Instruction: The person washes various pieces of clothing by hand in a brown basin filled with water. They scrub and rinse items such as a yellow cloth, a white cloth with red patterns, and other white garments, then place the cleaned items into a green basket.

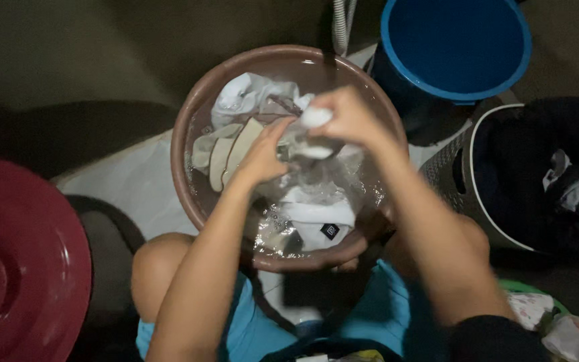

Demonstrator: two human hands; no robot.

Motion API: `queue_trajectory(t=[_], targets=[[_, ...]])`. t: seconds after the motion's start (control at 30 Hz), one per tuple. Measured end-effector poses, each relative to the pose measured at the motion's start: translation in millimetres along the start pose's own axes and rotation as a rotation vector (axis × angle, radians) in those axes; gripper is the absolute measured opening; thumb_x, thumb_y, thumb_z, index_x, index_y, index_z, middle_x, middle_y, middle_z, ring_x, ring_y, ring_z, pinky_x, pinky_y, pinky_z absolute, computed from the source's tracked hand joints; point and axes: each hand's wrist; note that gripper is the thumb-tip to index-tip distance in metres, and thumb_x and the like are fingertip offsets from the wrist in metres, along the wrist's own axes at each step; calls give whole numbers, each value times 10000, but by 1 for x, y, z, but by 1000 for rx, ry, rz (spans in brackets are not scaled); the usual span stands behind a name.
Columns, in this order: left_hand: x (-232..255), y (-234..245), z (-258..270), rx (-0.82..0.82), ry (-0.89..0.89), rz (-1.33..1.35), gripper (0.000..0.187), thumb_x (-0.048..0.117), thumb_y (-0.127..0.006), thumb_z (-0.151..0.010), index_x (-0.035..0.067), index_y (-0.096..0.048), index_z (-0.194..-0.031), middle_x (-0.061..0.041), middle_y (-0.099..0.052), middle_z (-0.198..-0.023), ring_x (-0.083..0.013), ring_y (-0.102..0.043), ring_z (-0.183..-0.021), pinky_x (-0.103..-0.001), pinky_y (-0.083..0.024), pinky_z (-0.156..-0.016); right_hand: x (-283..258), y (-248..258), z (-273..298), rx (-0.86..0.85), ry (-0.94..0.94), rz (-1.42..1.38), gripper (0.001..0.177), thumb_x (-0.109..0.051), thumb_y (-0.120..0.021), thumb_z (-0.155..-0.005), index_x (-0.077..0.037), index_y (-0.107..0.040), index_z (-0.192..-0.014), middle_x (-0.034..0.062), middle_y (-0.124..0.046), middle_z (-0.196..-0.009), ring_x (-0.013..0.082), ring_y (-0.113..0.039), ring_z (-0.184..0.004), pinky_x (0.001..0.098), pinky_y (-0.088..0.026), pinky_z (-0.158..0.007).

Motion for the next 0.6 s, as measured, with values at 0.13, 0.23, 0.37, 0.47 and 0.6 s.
queue_trajectory(t=[0.13,0.23,0.37,0.47,0.6], targets=[[35,6,-5,69,-24,413,1021,306,-954,-606,38,-439,-1446,-202,-581,-1389,-288,-576,-1281,-385,-465,-1059,-74,75,13,16,247,-5,445,-94,-799,-673,-54,-751,-1114,55,-760,-990,149,-717,-886,283,-585,-824],[55,22,-2,143,105,285,791,323,-974,-645,27,-593,-1272,-169,-713,-1235,-246,-691,-1150,-366,-540,-1010,-98,100,18,81,412,98,425,-62,-770,-725,-41,-731,-1148,56,-746,-1041,153,-717,-941,271,-581,-865],[49,30,8,256,177,176,662,330,-979,-633,81,-650,-1150,-138,-776,-1088,-249,-755,-1017,-378,-580,-896,-68,94,21,261,361,206,469,-147,-885,-673,-51,-724,-1103,62,-757,-1054,157,-728,-929,278,-585,-840],[30,34,12,269,309,55,547,339,-927,-677,120,-666,-1105,-110,-790,-1024,-245,-772,-955,-387,-590,-824,-16,74,20,273,288,315,458,-251,-1012,-642,-76,-782,-998,77,-789,-1010,192,-746,-917,331,-574,-838],[0,36,24,141,404,-109,368,341,-869,-801,166,-751,-1101,-134,-787,-958,-282,-765,-914,-412,-570,-829,36,32,17,63,-294,256,452,-329,-957,-652,-116,-817,-1026,86,-792,-971,207,-760,-791,329,-605,-776]])
Point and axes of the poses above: each hand's wrist, its own z-axis away from the middle knuckle, its own y-axis out of the back of the hand, x = y × z
